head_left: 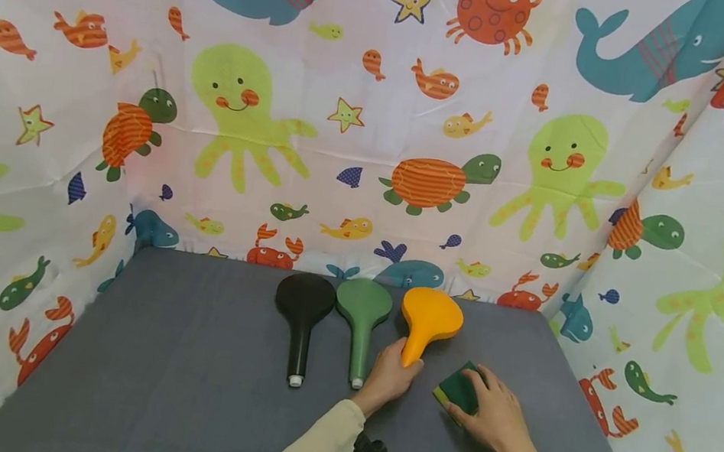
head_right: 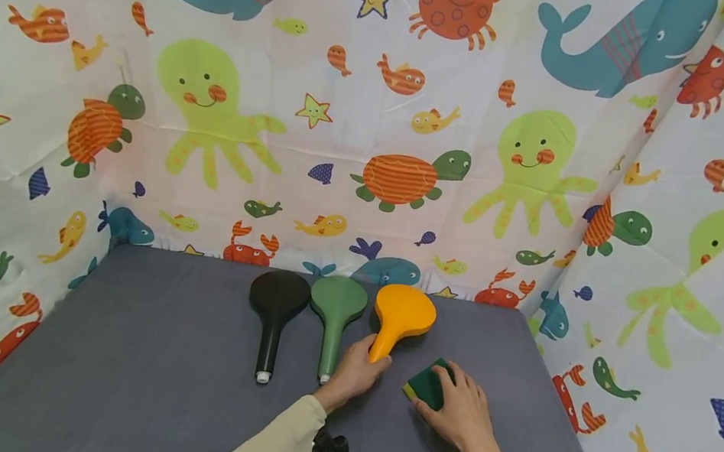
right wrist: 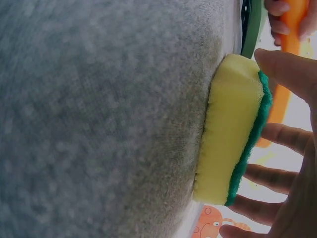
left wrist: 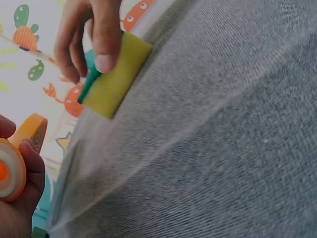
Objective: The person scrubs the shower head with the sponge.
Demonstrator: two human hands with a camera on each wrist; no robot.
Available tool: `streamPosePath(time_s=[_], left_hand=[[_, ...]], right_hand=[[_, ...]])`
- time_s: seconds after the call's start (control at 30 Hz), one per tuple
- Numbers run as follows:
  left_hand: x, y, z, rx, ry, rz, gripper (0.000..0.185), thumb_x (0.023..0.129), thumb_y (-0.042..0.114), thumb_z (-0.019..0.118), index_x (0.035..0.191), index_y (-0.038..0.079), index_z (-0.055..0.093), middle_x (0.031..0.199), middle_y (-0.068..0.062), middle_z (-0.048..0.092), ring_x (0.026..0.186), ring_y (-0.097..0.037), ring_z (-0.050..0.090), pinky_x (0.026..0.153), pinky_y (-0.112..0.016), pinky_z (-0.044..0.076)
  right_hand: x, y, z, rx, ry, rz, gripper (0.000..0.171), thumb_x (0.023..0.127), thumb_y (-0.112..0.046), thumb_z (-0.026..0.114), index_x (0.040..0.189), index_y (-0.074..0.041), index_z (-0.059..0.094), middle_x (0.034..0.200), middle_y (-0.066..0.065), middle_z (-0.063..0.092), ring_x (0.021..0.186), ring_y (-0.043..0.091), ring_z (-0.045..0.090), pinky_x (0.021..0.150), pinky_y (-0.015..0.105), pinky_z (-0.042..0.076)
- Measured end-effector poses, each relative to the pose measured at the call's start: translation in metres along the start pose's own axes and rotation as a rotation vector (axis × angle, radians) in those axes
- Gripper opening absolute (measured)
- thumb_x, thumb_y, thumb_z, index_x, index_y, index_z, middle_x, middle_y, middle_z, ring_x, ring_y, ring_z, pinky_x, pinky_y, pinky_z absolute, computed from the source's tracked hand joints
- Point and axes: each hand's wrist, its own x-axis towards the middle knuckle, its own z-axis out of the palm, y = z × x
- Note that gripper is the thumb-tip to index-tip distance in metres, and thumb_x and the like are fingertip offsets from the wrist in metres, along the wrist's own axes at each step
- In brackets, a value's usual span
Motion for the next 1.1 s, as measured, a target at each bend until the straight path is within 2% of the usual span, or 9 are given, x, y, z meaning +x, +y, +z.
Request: streamPosePath(time_s=[0.1, 0.4, 0.67, 1.0, 1.1], left_hand=[[-0.003, 0.006, -0.005, -0.001, 0.004, 0.037, 0.016, 0.094, 0.022, 0.065, 0.104, 0.012, 0.057, 0.074, -0.001, 0.048, 0.059, -0.012, 0.045, 0.057, -0.025, 0.039], [-0.013, 0.02, -0.016, 0.005, 0.031, 0.087, 0.019, 0.093, 0.02, 0.066, 0.107, 0.01, 0.058, 0.074, 0.0, 0.049, 0.059, -0.01, 0.045, 0.056, -0.023, 0.039], [-0.018, 0.027, -0.027, -0.026, 0.026, 0.126, 0.023, 0.093, 0.021, 0.066, 0.111, 0.01, 0.058, 0.077, -0.001, 0.052, 0.059, -0.009, 0.046, 0.057, -0.022, 0.041], [-0.02, 0.032, -0.044, -0.059, 0.049, 0.194, 0.029, 0.093, 0.021, 0.066, 0.117, 0.009, 0.058, 0.081, -0.003, 0.053, 0.061, -0.009, 0.047, 0.058, -0.023, 0.042], [-0.021, 0.033, -0.051, -0.048, 0.066, 0.195, 0.032, 0.093, 0.021, 0.066, 0.121, 0.009, 0.058, 0.082, -0.003, 0.055, 0.063, -0.009, 0.048, 0.06, -0.023, 0.043]], right_hand=[[0.0, 0.001, 0.001, -0.001, -0.007, 0.001, 0.074, 0.078, -0.055, 0.075, 0.135, -0.012, 0.054, 0.142, 0.024, 0.048, 0.118, 0.048, 0.053, 0.094, 0.069, 0.038], [0.001, 0.004, 0.003, -0.004, 0.002, -0.009, 0.071, 0.078, -0.052, 0.077, 0.132, -0.011, 0.058, 0.14, 0.023, 0.05, 0.111, 0.043, 0.057, 0.089, 0.063, 0.045], [0.004, 0.003, -0.001, 0.012, 0.001, 0.004, 0.071, 0.079, -0.054, 0.075, 0.132, -0.011, 0.057, 0.141, 0.024, 0.049, 0.112, 0.045, 0.055, 0.089, 0.065, 0.044], [0.01, -0.002, -0.011, 0.03, 0.121, -0.07, 0.066, 0.08, -0.052, 0.075, 0.131, -0.013, 0.06, 0.141, 0.023, 0.047, 0.117, 0.047, 0.05, 0.09, 0.066, 0.043], [0.013, -0.006, -0.015, 0.044, 0.166, -0.102, 0.065, 0.079, -0.05, 0.076, 0.13, -0.013, 0.061, 0.141, 0.023, 0.048, 0.115, 0.046, 0.051, 0.088, 0.065, 0.044]])
